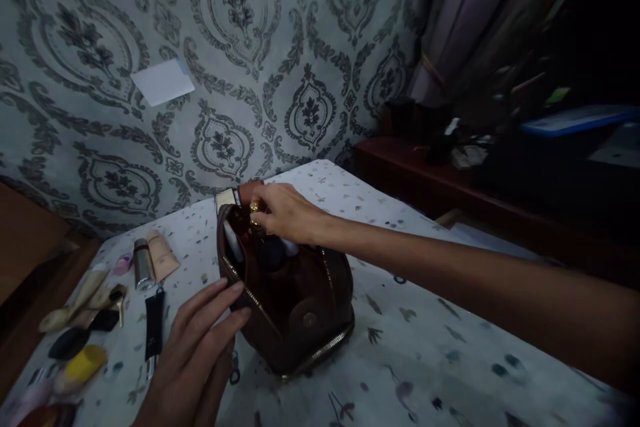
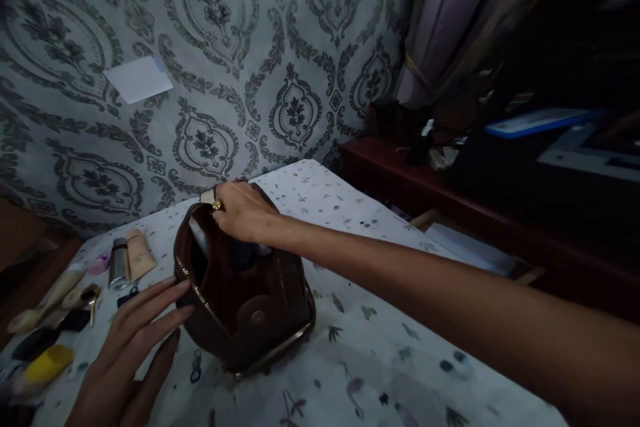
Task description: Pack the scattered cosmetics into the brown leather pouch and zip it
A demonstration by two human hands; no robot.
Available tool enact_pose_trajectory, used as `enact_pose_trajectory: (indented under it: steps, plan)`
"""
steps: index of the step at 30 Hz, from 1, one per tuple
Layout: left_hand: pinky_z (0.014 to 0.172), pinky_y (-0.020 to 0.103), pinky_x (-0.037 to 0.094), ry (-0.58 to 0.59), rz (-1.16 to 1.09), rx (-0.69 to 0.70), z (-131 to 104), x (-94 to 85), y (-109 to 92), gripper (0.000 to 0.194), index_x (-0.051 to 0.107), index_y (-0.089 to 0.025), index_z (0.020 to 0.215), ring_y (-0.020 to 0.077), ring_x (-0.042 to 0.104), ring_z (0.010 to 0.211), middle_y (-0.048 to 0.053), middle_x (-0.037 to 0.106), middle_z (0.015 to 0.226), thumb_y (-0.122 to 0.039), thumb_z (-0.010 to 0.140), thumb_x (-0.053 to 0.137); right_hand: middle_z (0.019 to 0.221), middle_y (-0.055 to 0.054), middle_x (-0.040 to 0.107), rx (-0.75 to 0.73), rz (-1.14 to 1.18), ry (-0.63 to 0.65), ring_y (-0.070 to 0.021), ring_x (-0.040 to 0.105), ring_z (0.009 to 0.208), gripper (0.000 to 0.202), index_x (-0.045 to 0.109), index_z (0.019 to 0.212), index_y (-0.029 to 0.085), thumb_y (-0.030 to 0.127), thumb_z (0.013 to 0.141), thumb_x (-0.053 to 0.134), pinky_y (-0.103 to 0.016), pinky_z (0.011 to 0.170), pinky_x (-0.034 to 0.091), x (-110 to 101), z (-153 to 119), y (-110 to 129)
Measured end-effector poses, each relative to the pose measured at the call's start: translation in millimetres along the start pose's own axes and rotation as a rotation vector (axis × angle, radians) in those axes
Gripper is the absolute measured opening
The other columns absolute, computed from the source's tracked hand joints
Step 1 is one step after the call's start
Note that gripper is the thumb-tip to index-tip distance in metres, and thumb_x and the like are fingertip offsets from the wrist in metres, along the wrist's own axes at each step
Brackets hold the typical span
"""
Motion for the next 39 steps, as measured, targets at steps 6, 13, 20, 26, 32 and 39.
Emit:
enact_pose_trajectory:
  steps: [6, 13, 20, 26, 32, 39]
  plan:
    - [0.102, 0.036, 0.049, 0.0, 0.011, 0.052, -0.9, 0.2, -1.1, 0.037, 0.06, -0.019, 0.123, 0.0229, 0.05, 0.134, 0.01, 0.065, 0.131, -0.002, 0.095, 0.045, 0.086, -0.004, 0.072, -0.003, 0.006, -0.012, -0.0153, 0.064, 0.082, 0.017, 0.072, 0.093, 0.016, 0.011, 0.079, 0.063, -0.021, 0.065, 0.04, -5.8, 24.8, -1.2]
    - [0.103, 0.035, 0.05, 0.041, 0.003, 0.042, -3.3, 3.4, 1.7, 0.037, 0.058, -0.019, 0.125, 0.0222, 0.048, 0.136, 0.012, 0.062, 0.134, -0.001, 0.095, 0.046, 0.101, -0.007, 0.074, 0.032, -0.051, 0.054, -0.018, 0.065, 0.092, 0.024, 0.074, 0.1, 0.015, 0.01, 0.077, 0.067, -0.023, 0.071, 0.044, 20.1, 45.7, 2.3]
    - [0.104, 0.035, 0.051, 0.081, 0.002, 0.019, -8.1, 5.9, 6.8, 0.043, 0.057, -0.02, 0.129, 0.0229, 0.046, 0.139, 0.011, 0.062, 0.137, 0.001, 0.093, 0.046, 0.1, -0.006, 0.076, 0.033, -0.046, 0.081, -0.0181, 0.067, 0.093, 0.024, 0.075, 0.097, 0.017, 0.011, 0.076, 0.067, -0.022, 0.073, 0.047, 30.5, 50.5, 8.9]
    - [0.107, 0.035, 0.048, 0.08, -0.008, 0.032, -7.4, 6.7, 5.3, 0.042, 0.056, -0.019, 0.129, 0.022, 0.045, 0.14, 0.011, 0.061, 0.138, 0.001, 0.093, 0.047, 0.104, -0.009, 0.076, 0.073, -0.074, 0.179, -0.0213, 0.07, 0.099, 0.022, 0.075, 0.099, 0.014, 0.012, 0.079, 0.066, -0.022, 0.07, 0.049, 43.3, 45.6, 5.5]
    - [0.105, 0.031, 0.048, 0.09, -0.002, 0.054, -7.2, 8.6, 3.4, 0.04, 0.055, -0.017, 0.129, 0.0202, 0.041, 0.142, 0.012, 0.059, 0.139, 0.0, 0.095, 0.045, 0.114, -0.016, 0.074, 0.089, -0.121, 0.296, -0.0285, 0.069, 0.109, 0.036, 0.073, 0.108, 0.012, 0.007, 0.073, 0.066, -0.026, 0.072, 0.053, 69.7, 34.7, 4.9]
    - [0.103, 0.032, 0.051, 0.098, 0.011, 0.096, -6.1, 7.0, 2.3, 0.04, 0.055, -0.017, 0.13, 0.0215, 0.042, 0.142, 0.013, 0.06, 0.14, -0.002, 0.094, 0.048, 0.117, -0.018, 0.073, 0.12, -0.111, 0.32, -0.0276, 0.07, 0.111, 0.035, 0.073, 0.11, 0.01, 0.002, 0.077, 0.063, -0.026, 0.076, 0.055, 77.6, 32.0, 8.5]
Point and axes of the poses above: each hand's wrist, its own z-axis towards the middle knuckle, its own x-axis out of the palm, y = z × x, the point moved 10 cm from there along z, towards the middle knuckle
